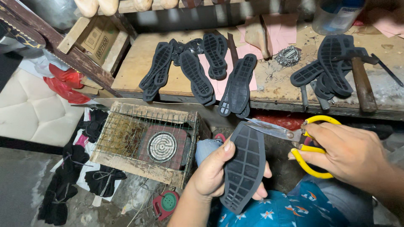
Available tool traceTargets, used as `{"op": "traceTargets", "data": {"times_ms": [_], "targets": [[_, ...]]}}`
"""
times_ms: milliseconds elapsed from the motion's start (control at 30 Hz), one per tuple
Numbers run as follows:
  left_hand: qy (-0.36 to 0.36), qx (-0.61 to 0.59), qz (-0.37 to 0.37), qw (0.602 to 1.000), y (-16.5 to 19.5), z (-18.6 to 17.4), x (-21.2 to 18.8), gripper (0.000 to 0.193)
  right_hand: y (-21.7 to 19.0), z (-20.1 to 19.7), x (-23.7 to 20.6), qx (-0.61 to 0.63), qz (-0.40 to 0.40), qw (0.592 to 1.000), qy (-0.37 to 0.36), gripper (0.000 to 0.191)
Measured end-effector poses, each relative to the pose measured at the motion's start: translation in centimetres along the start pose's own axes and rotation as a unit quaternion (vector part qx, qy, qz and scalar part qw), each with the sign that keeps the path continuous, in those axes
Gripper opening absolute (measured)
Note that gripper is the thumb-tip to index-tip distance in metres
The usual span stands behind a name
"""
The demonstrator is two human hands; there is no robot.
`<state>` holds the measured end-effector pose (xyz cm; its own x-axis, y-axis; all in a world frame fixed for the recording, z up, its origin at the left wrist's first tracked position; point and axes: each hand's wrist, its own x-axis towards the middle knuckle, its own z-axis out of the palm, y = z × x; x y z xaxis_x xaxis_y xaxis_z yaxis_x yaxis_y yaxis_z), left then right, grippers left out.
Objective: The person uses yellow-handled shears to trim the edges of black rubber shoe soles. They hold each sole in one hand and cut along the perimeter with the other, then place the trimmed sole on a wooden workbench.
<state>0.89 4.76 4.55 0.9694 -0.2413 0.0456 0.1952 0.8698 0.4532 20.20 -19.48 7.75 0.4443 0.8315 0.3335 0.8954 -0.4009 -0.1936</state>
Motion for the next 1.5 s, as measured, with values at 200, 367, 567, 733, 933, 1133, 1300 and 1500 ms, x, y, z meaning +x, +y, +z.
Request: {"op": "traceTargets", "data": {"times_ms": [200, 367, 567, 733, 933, 1133, 1300, 1500], "targets": [[0.013, -0.026, -0.029, 0.999, 0.2, -0.1, -0.2, 0.068, 0.2, -0.4, 0.0, -0.007, -0.008, 1.000, -0.010, 0.062], [0.056, 0.029, -0.042, 0.997, 0.3, 0.3, -0.1, 0.064, 0.0, -0.9, 0.3, -0.028, 0.013, 0.999, -0.015, 0.065], [-0.002, -0.001, -0.032, 0.999, 0.0, 0.1, 0.1, 0.057, -0.3, -1.0, 0.8, -0.017, -0.005, 1.000, -0.013, 0.066], [0.005, 0.004, -0.042, 0.999, 0.0, -0.3, -0.1, 0.062, -0.2, -0.9, 0.8, -0.006, -0.010, 1.000, -0.021, 0.066], [0.000, 0.000, -0.045, 0.999, -0.1, -0.4, 0.0, 0.065, -0.1, -0.8, 0.5, -0.016, -0.020, 1.000, -0.012, 0.063], [0.011, 0.013, -0.049, 0.999, 0.3, -0.1, 0.0, 0.066, 0.3, -0.6, 0.2, -0.011, -0.020, 1.000, -0.019, 0.058], [0.086, 0.119, 0.045, 0.988, 0.1, 1.0, 0.9, 0.054, 0.1, -0.4, 0.1, 0.095, 0.097, 0.991, -0.020, 0.058], [0.226, 0.157, 0.241, 0.931, -0.7, 2.3, 3.0, 0.050, -3.3, 0.8, 0.2, 0.120, 0.199, 0.969, -0.081, 0.068]]}}
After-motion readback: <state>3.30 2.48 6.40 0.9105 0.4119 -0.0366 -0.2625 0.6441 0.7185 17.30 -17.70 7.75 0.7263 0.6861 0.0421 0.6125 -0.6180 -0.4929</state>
